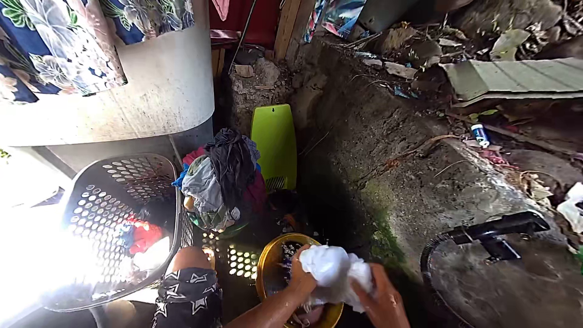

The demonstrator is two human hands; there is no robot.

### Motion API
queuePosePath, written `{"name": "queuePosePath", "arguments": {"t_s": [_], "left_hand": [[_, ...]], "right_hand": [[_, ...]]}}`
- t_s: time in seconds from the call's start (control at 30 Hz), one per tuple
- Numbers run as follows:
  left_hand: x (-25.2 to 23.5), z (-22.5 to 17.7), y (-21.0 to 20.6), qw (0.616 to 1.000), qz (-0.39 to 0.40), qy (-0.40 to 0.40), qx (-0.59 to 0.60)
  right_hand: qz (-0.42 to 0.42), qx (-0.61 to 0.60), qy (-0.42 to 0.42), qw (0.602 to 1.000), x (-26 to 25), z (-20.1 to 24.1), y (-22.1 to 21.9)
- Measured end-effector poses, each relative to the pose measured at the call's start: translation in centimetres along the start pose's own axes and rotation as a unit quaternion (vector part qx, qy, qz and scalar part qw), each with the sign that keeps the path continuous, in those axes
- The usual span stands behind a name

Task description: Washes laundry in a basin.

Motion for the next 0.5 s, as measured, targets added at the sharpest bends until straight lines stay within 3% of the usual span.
{"name": "queuePosePath", "arguments": {"t_s": [0.07,0.1,0.17,0.27,0.33,0.4,0.47,0.5], "left_hand": [[0.1,-2.4,-2.4,0.995,0.053,-0.042,0.076],[0.2,-3.3,-3.6,0.990,0.075,-0.045,0.110],[0.5,-4.3,-5.5,0.976,0.085,0.029,0.199],[1.2,-4.9,-5.4,0.934,0.037,0.195,0.298],[0.7,-4.0,-2.3,0.947,0.020,0.204,0.249],[-0.6,-0.5,3.7,0.981,0.108,0.128,0.092],[-0.6,1.2,8.2,0.961,0.190,0.198,-0.044],[0.2,1.4,8.8,0.943,0.199,0.265,-0.021]], "right_hand": [[0.121,0.029,-0.013,0.992,0.6,-3.4,-3.5],[0.138,-0.011,0.002,0.990,0.9,-5.1,-5.2],[0.094,-0.151,0.018,0.984,1.3,-6.8,-8.2],[-0.016,-0.416,-0.094,0.904,1.5,-7.3,-11.3],[-0.088,-0.493,-0.129,0.856,0.8,-6.4,-11.5],[-0.136,-0.512,-0.143,0.836,-0.2,-4.2,-9.9],[-0.174,-0.466,-0.110,0.860,-0.9,-2.5,-9.0],[-0.186,-0.426,-0.075,0.882,-0.9,-1.8,-9.0]]}}
Point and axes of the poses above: each hand's wrist, its own x-axis away from the middle knuckle, its own y-axis out of the back of the hand, z = x × y, the point moved 2 cm from there along -x, towards the middle knuckle, and after that the axes turned 11 degrees about x, right-handed, at the moved point
